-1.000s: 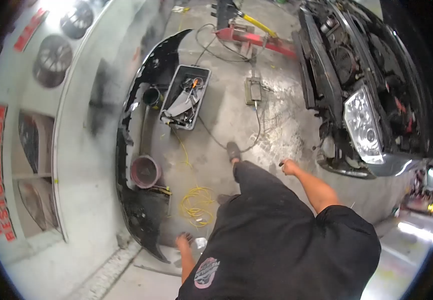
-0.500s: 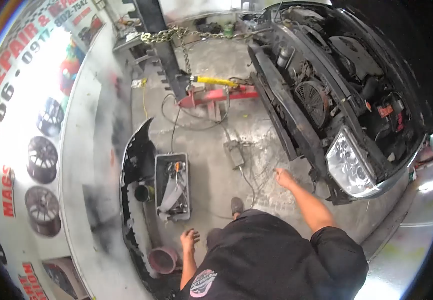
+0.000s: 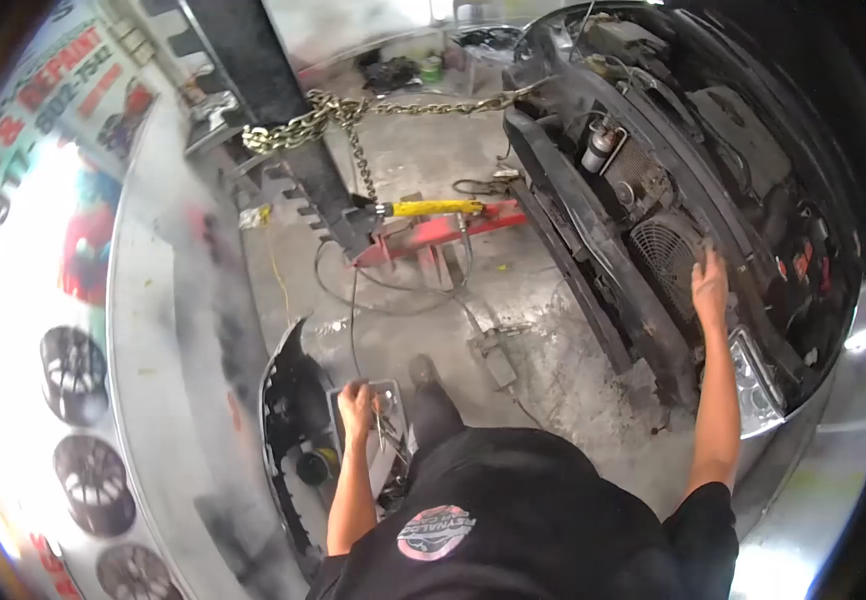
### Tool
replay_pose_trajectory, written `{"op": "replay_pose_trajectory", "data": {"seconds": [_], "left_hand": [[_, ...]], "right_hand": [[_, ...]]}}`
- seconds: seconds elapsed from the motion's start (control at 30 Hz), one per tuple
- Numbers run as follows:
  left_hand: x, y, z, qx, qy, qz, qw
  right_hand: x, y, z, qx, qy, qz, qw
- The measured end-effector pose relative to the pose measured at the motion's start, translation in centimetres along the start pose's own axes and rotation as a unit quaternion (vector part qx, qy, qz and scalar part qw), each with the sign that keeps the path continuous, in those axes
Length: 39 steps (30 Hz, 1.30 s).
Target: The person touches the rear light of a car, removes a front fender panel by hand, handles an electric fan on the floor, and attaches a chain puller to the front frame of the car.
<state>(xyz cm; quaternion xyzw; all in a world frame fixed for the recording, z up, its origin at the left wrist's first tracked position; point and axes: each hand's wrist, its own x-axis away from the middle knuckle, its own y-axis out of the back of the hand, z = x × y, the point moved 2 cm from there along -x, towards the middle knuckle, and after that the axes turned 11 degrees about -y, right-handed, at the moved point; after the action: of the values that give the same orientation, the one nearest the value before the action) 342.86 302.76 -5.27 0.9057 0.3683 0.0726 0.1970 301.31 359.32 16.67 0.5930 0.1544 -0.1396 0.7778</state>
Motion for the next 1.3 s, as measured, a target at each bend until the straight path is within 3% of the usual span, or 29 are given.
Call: {"op": "replay_pose_trajectory", "data": {"seconds": [0.03, 0.17, 0.27, 0.4, 0.47, 0.63, 0.77, 0.9, 1.07, 1.17, 1.2, 1.3], "left_hand": [[-4.4, -0.2, -0.8, 0.002, -0.018, 0.003, 1.000], [-19.2, -2.6, -1.2, 0.021, -0.041, 0.071, 0.996], [-25.6, -5.1, -6.5, -0.032, -0.097, 0.145, 0.984], [-30.0, -11.1, -12.5, -0.026, -0.161, 0.213, 0.963], [-30.2, -14.5, -14.2, -0.013, -0.197, 0.231, 0.953], [-34.0, -23.2, -23.0, -0.018, -0.329, 0.267, 0.906], [-42.7, -31.5, -30.6, -0.044, -0.438, 0.226, 0.869], [-53.9, -42.2, -34.2, -0.059, -0.513, 0.107, 0.850], [-60.7, -53.1, -31.5, -0.230, -0.475, 0.154, 0.835], [-61.2, -56.1, -32.1, -0.173, -0.468, 0.166, 0.851], [-61.4, -56.6, -32.3, -0.159, -0.481, 0.105, 0.856], [-62.5, -58.5, -32.8, -0.081, -0.412, 0.219, 0.881]], "right_hand": [[-1.3, -0.7, 0.5, 0.011, -0.052, 0.020, 0.998], [-4.5, -4.0, 4.6, 0.145, -0.086, 0.072, 0.983], [-8.3, -4.3, 7.6, 0.110, -0.060, 0.079, 0.989], [-16.7, -6.5, 10.8, 0.113, -0.003, 0.063, 0.992], [-21.3, -8.6, 11.6, 0.156, 0.087, 0.024, 0.984], [-29.1, -14.3, 14.3, 0.255, 0.112, 0.078, 0.957], [-34.0, -19.0, 15.7, 0.332, 0.140, 0.150, 0.921], [-34.8, -22.0, 16.7, 0.298, 0.175, 0.098, 0.933], [-35.5, -23.8, 15.4, 0.262, 0.223, 0.107, 0.933], [-35.7, -24.3, 15.3, 0.247, 0.224, 0.114, 0.936], [-35.6, -24.5, 15.6, 0.250, 0.219, 0.117, 0.936], [-36.1, -24.6, 15.7, 0.253, 0.213, 0.122, 0.936]]}}
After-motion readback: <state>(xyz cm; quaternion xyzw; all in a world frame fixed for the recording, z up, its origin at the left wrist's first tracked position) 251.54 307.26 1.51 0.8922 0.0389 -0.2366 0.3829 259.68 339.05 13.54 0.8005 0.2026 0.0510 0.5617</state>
